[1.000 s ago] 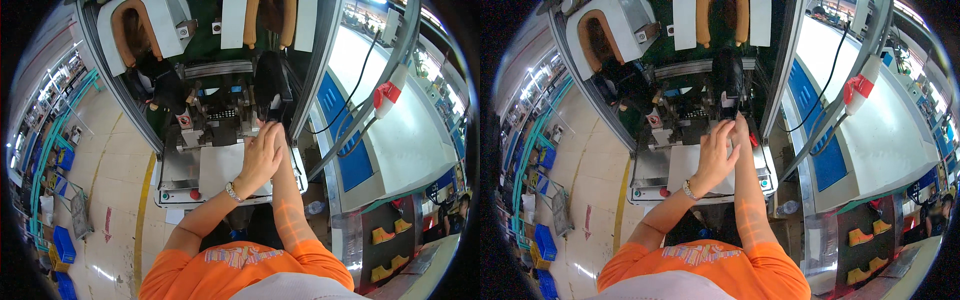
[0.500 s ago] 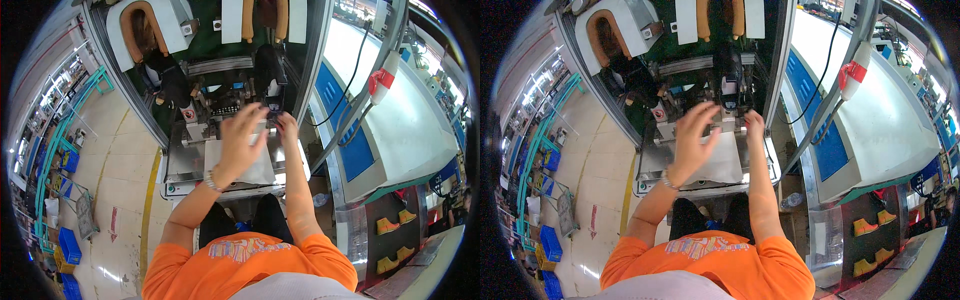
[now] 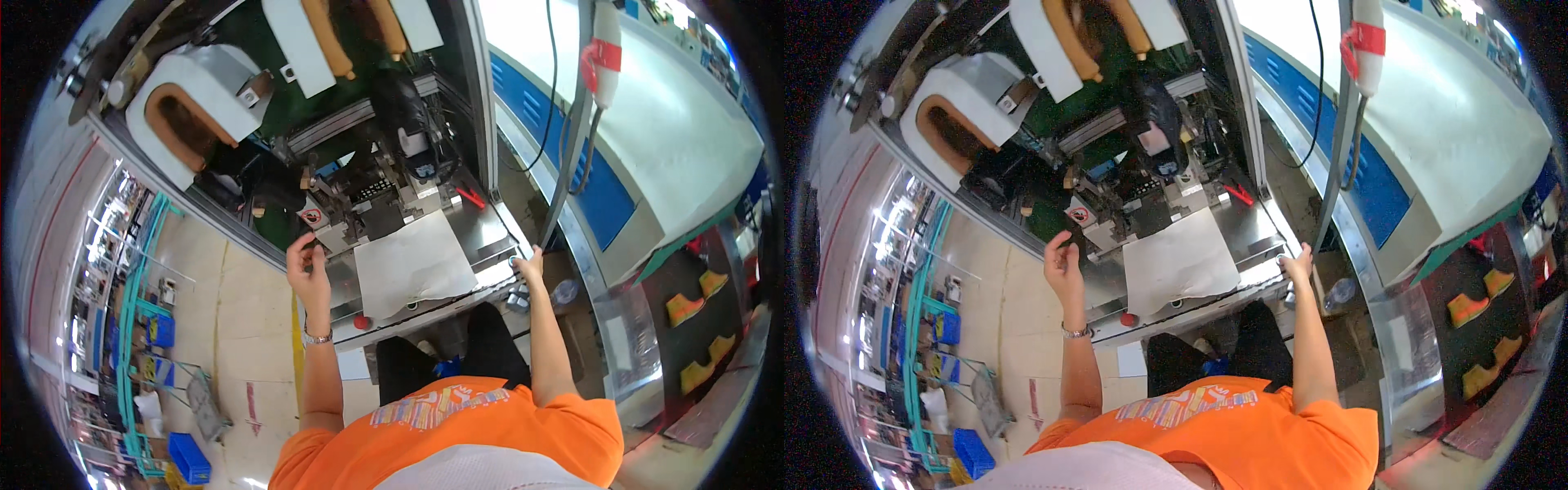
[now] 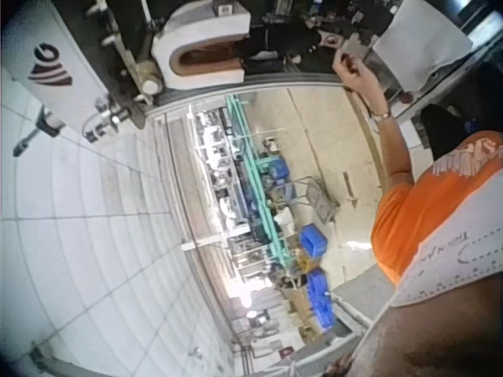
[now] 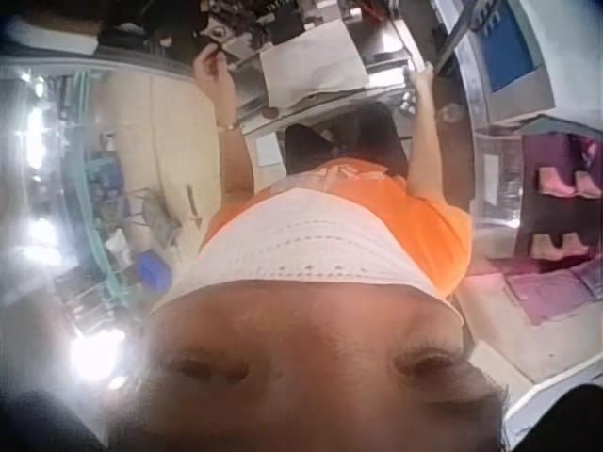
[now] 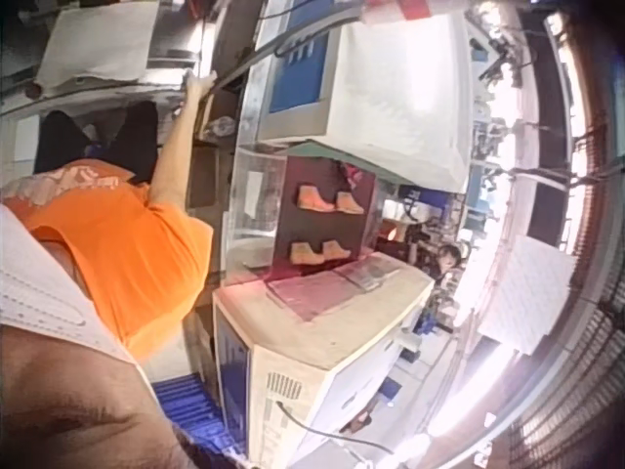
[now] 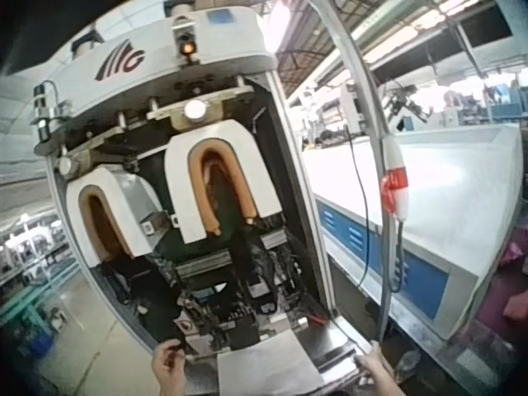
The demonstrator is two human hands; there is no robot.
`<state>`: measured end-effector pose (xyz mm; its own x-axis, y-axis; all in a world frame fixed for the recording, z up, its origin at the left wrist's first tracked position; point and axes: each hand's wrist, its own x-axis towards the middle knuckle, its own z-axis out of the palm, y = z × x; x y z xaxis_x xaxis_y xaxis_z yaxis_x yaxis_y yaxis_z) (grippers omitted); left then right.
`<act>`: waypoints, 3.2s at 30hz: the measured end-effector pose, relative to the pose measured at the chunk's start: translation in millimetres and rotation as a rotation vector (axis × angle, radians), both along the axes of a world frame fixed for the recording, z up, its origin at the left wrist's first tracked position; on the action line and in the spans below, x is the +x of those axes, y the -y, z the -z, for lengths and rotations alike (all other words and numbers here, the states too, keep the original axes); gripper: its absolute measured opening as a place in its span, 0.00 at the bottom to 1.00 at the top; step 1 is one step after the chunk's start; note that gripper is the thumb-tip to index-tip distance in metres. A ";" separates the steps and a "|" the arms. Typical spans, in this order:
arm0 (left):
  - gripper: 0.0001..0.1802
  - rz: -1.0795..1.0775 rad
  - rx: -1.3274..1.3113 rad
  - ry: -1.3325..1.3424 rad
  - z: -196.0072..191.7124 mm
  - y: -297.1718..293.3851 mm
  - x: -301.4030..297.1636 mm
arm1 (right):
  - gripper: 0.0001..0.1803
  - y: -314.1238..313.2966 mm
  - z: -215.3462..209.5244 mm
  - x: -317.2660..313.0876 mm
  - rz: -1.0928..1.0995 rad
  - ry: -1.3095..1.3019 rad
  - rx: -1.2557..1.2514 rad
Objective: The person repeatedly picks up black shoes from a nearby surface, places them into a machine, and removes them after a brief cycle. The shoes are then placed back onto the surface. The process is repeated multiple times throughout the video.
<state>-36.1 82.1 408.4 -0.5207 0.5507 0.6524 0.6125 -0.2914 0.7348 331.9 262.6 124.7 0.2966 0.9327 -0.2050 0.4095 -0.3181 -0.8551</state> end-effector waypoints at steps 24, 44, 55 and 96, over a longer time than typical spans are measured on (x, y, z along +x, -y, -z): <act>0.11 0.074 -0.321 -0.979 -102.1 -134.3 119.5 | 0.39 5.2 10.0 2.2 0.082 0.014 0.128; 0.15 -0.636 -0.030 -0.502 -138.0 -22.0 -105.1 | 0.22 40.9 -36.9 17.4 0.139 0.019 0.516; 0.10 -0.609 0.234 -0.673 -133.7 -39.2 -131.2 | 0.15 81.1 -74.0 -4.3 -0.073 -0.036 0.698; 0.17 1.259 -0.160 -0.483 -62.8 11.0 301.3 | 0.25 192.4 -272.8 204.9 0.620 -1.028 1.176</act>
